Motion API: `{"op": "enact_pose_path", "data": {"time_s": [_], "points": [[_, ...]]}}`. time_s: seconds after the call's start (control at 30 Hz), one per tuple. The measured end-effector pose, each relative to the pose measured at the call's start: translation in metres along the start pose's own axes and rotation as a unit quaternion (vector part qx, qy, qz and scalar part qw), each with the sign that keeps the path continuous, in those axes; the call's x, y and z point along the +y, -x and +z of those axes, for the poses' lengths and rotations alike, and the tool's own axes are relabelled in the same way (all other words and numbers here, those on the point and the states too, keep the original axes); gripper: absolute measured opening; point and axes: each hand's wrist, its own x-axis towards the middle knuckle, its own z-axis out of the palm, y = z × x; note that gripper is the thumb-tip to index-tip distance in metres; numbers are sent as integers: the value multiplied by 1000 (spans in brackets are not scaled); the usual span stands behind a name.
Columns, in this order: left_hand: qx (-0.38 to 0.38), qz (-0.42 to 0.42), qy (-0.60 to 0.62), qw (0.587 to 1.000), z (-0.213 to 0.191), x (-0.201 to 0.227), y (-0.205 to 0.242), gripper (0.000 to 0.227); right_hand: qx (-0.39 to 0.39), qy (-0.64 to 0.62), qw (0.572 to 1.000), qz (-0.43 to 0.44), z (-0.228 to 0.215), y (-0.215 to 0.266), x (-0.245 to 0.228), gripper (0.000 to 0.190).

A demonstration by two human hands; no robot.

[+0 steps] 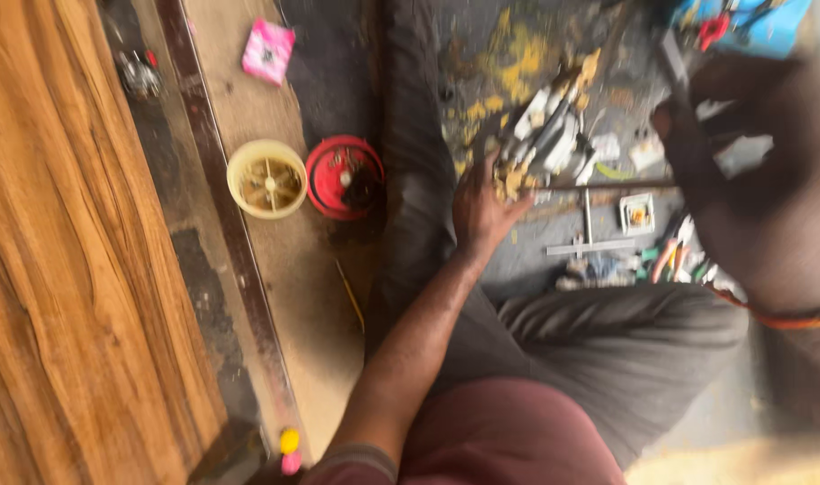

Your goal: The person sits on the floor and uses a T-handle wrench to tighten bolts on a carburetor assembly. They then wipe the assembly with a rag and clean a small metal component with a cloth.

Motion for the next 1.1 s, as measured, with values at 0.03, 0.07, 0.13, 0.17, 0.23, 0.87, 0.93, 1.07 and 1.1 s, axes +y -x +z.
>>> {"op": "enact_pose_path", "data": {"time_s": [0.03,0.07,0.13,0.17,0.23,0.87,0.93,1.07,1.1], "points": [[-4,-4,1,1000,1,1,-6,87,-16,95,993,-73,-7,-7,-3,32],[-9,-8,2,1000,3,-1,-14,88,-60,160,974,-147,-18,-16,-6,34],[-23,-23,9,999,6,1,-1,89,-140,245,923,-262,-33,-21,-8,43],[-24,-29,8,999,7,-1,0,89,-159,265,896,-318,-37,-28,-5,48],[1,-10,15,1000,8,-2,-1,92,-170,283,857,-395,-38,-35,5,48],[10,-58,28,998,30,-7,19,83,197,-186,961,-53,50,27,99,51],[50,27,-38,998,18,-7,-11,93,226,-318,920,-32,56,6,107,53],[21,-23,23,999,14,0,10,91,189,-499,845,32,45,23,126,56],[34,-18,33,999,15,0,14,89,178,-524,832,38,42,27,130,57]]}}
